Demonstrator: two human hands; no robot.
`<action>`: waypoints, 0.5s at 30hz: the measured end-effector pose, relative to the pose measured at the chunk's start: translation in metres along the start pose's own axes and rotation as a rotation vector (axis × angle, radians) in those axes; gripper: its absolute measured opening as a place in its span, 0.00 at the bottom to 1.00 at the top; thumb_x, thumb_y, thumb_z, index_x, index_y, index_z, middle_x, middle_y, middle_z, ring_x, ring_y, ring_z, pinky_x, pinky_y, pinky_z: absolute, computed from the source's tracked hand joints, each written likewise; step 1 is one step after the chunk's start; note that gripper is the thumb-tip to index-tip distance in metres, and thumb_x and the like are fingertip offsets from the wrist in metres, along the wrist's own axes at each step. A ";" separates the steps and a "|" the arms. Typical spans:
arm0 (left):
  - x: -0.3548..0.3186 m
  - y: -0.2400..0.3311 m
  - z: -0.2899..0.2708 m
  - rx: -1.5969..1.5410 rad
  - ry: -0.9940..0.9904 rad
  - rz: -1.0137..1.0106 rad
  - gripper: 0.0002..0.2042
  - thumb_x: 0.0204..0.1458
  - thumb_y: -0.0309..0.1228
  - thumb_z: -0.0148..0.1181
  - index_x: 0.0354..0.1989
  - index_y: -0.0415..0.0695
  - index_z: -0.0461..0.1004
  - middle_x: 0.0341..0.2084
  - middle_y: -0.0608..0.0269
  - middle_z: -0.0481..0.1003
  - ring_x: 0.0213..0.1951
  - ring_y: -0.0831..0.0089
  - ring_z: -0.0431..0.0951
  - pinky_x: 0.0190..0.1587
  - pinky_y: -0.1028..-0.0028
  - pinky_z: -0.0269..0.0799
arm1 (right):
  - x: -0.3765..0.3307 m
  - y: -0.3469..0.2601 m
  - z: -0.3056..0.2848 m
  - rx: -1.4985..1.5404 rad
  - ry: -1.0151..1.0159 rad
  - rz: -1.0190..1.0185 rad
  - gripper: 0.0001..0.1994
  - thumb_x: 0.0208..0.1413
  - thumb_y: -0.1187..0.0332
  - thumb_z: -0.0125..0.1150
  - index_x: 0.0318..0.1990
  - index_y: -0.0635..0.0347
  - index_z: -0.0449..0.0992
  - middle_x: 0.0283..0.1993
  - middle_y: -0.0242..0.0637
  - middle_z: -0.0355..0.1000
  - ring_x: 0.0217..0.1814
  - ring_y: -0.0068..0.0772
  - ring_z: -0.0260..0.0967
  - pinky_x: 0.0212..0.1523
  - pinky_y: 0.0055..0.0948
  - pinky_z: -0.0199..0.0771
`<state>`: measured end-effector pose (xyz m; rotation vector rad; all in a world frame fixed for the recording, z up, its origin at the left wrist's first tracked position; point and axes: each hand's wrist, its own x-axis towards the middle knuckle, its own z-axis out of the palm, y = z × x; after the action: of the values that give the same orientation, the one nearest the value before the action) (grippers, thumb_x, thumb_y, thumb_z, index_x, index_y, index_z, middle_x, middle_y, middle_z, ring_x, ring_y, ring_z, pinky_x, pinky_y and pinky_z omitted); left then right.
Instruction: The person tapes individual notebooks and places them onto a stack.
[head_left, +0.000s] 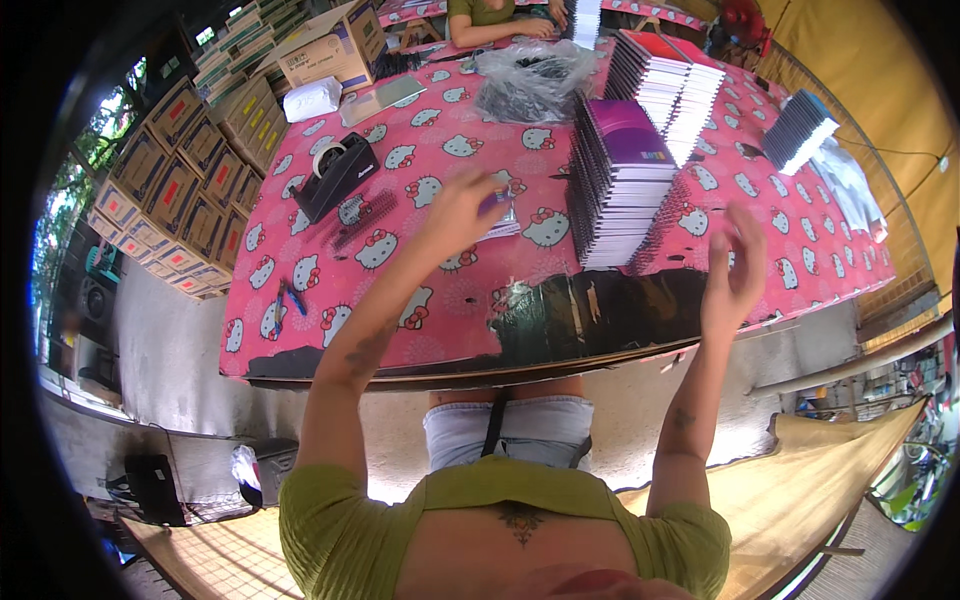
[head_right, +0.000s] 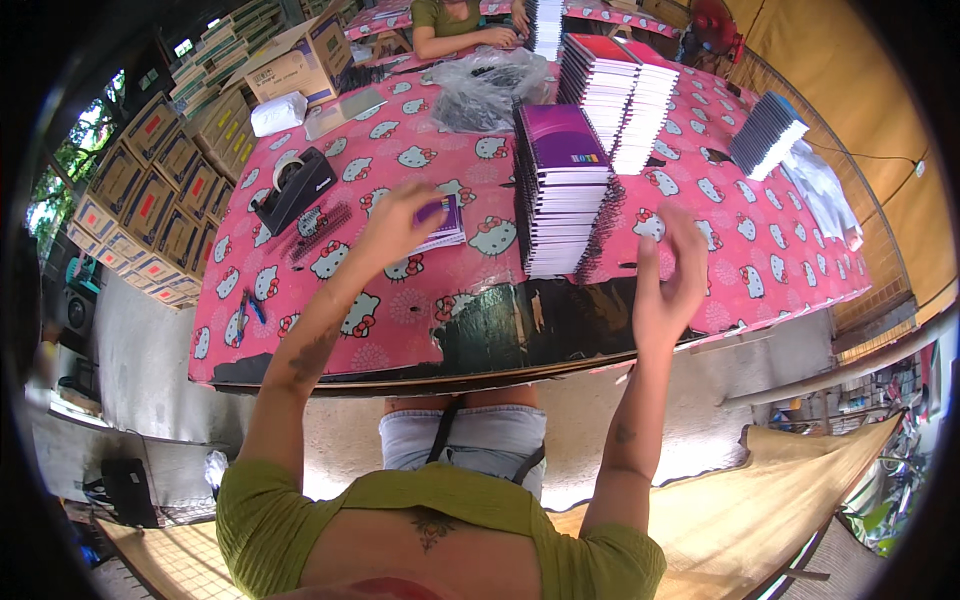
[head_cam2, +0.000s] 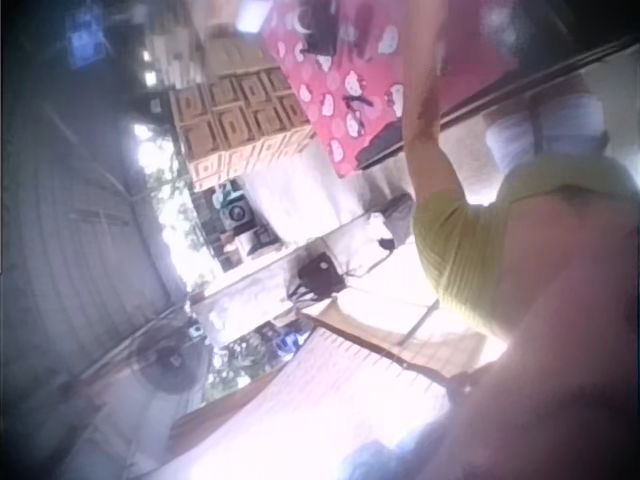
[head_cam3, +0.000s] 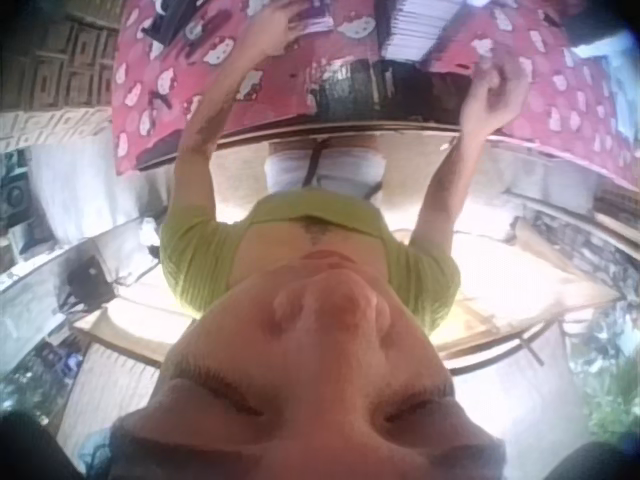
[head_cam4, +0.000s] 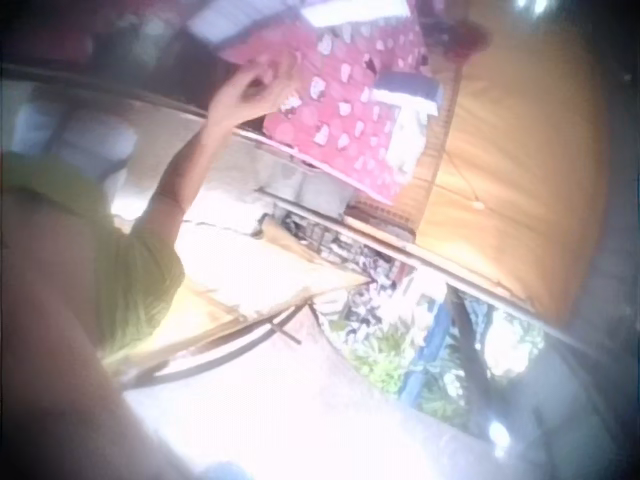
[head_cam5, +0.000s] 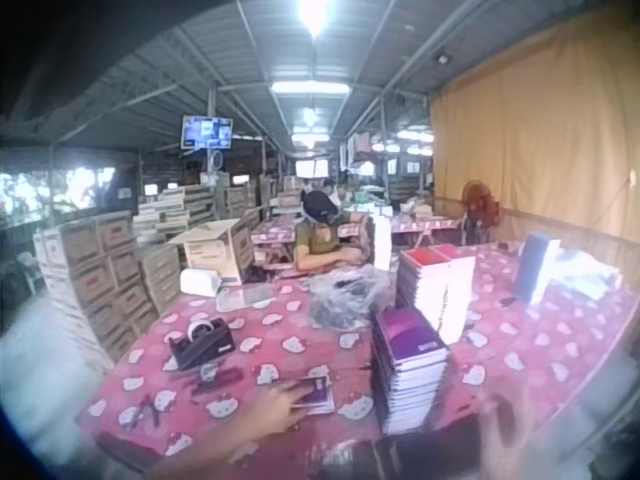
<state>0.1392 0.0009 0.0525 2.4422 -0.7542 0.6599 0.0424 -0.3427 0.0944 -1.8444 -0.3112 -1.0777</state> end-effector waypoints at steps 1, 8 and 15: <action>-0.027 -0.011 0.001 0.124 -0.099 -0.042 0.15 0.52 0.24 0.60 0.49 0.43 0.77 0.45 0.53 0.78 0.46 0.55 0.79 0.50 0.62 0.75 | -0.018 -0.009 0.000 0.058 -0.006 0.029 0.16 0.59 0.72 0.62 0.54 0.65 0.76 0.54 0.45 0.74 0.56 0.36 0.71 0.58 0.32 0.68; -0.080 -0.018 0.027 0.301 -0.012 0.149 0.19 0.47 0.26 0.60 0.50 0.38 0.75 0.48 0.53 0.76 0.49 0.54 0.77 0.54 0.59 0.73 | -0.082 -0.019 0.080 0.309 -0.471 0.158 0.17 0.54 0.77 0.66 0.52 0.63 0.77 0.49 0.41 0.74 0.46 0.35 0.73 0.47 0.29 0.72; -0.105 -0.026 0.048 0.449 0.017 0.145 0.21 0.52 0.31 0.60 0.54 0.36 0.72 0.54 0.47 0.72 0.59 0.53 0.70 0.62 0.56 0.66 | -0.116 0.006 0.117 0.270 -0.672 0.251 0.21 0.55 0.74 0.66 0.58 0.57 0.75 0.58 0.39 0.71 0.56 0.35 0.71 0.54 0.29 0.72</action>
<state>0.0930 0.0307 -0.0521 2.7943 -0.8575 0.9964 0.0425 -0.2234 -0.0193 -1.8856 -0.5644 -0.2053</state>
